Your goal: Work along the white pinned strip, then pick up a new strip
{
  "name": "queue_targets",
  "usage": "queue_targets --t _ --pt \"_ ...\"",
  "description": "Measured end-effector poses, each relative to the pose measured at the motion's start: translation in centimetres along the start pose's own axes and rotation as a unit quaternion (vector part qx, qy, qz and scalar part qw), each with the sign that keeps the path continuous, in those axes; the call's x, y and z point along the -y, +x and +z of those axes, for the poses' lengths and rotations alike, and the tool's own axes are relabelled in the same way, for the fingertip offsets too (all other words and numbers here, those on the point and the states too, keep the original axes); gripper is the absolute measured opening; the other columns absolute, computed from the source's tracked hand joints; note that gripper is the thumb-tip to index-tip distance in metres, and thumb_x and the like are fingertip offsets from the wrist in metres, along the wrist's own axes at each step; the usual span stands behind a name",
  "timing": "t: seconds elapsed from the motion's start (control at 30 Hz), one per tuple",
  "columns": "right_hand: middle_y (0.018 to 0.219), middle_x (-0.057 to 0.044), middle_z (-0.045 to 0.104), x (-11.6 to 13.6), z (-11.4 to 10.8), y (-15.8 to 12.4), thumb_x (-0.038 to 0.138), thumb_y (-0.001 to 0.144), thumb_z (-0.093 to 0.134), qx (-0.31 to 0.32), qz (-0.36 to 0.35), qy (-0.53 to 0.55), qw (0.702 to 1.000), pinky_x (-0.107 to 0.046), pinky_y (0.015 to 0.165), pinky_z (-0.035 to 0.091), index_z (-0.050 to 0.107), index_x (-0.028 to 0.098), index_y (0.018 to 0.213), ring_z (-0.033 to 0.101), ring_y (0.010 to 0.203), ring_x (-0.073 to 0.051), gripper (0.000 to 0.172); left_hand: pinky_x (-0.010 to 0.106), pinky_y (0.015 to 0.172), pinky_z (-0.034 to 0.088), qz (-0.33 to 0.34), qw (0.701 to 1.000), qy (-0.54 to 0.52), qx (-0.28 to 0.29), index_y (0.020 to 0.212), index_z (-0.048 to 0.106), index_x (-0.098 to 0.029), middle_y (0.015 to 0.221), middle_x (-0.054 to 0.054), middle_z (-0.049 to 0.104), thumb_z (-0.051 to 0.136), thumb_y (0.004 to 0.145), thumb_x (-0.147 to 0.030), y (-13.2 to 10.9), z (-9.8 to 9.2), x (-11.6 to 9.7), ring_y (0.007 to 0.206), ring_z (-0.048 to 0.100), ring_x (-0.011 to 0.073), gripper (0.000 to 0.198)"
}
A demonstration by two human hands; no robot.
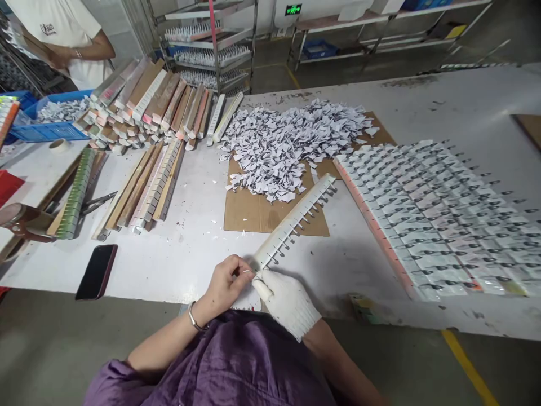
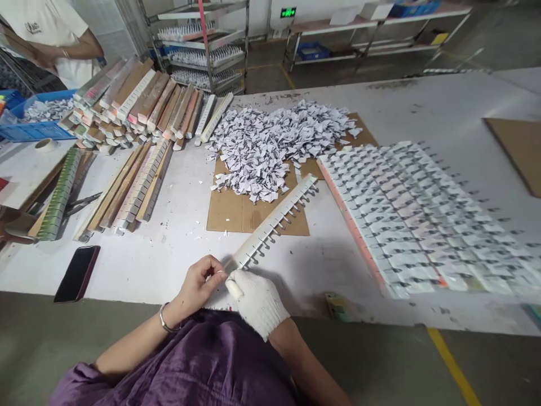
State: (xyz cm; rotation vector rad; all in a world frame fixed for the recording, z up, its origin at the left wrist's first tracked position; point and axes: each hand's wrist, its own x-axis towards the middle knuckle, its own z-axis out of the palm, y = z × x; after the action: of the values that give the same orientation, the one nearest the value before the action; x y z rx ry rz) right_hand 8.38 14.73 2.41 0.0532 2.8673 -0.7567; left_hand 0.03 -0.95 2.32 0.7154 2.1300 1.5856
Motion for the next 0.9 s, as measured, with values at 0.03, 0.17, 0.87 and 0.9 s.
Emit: queue_targets --t 0.03,0.17,0.87,0.9 --pt "0.087 -0.003 0.071 0.1 -0.1 0.0 0.025 0.099 0.041 0.009 -0.002 -0.035 0.999 -0.031 0.063 0.028 0.066 0.02 0.087 0.06 0.077 -0.016 0.028 0.028 0.069 0.043 0.018 0.999 0.023 -0.026 0.078 0.061 -0.019 0.075 0.001 0.059 0.061 0.092 -0.032 -0.1 0.2 0.0 0.071 0.053 0.0146 0.019" --pt "0.089 -0.004 0.072 -0.1 0.3 -0.4 0.026 0.1 0.04 0.004 0.002 -0.082 0.997 -0.032 0.062 0.027 0.068 0.02 0.09 0.061 0.079 -0.017 0.03 0.028 0.067 0.042 -0.018 0.999 -0.014 -0.048 0.073 0.061 -0.019 0.072 0.001 0.06 0.067 0.087 -0.033 0.2 0.7 0.1 0.069 0.053 0.0137 0.021" --pt "0.092 -0.01 0.075 -2.5 2.5 -2.5 0.033 0.096 0.039 -0.02 0.032 -0.034 0.999 -0.031 0.072 0.048 0.074 0.025 0.103 0.068 0.085 -0.024 0.035 0.028 0.072 0.042 0.001 0.999 -0.018 0.046 0.076 0.056 -0.019 0.078 0.001 0.056 0.065 0.09 -0.038 -0.9 0.9 0.1 0.073 0.05 0.0144 0.025" --pt "0.094 -0.009 0.075 -2.3 2.2 -2.6 0.034 0.096 0.041 -0.017 0.028 -0.03 0.999 -0.03 0.072 0.048 0.073 0.026 0.103 0.068 0.085 -0.023 0.034 0.028 0.069 0.041 -0.021 0.997 -0.034 0.061 0.076 0.055 -0.019 0.077 0.0 0.055 0.066 0.089 -0.04 -0.9 0.7 0.0 0.071 0.048 0.0136 0.026"
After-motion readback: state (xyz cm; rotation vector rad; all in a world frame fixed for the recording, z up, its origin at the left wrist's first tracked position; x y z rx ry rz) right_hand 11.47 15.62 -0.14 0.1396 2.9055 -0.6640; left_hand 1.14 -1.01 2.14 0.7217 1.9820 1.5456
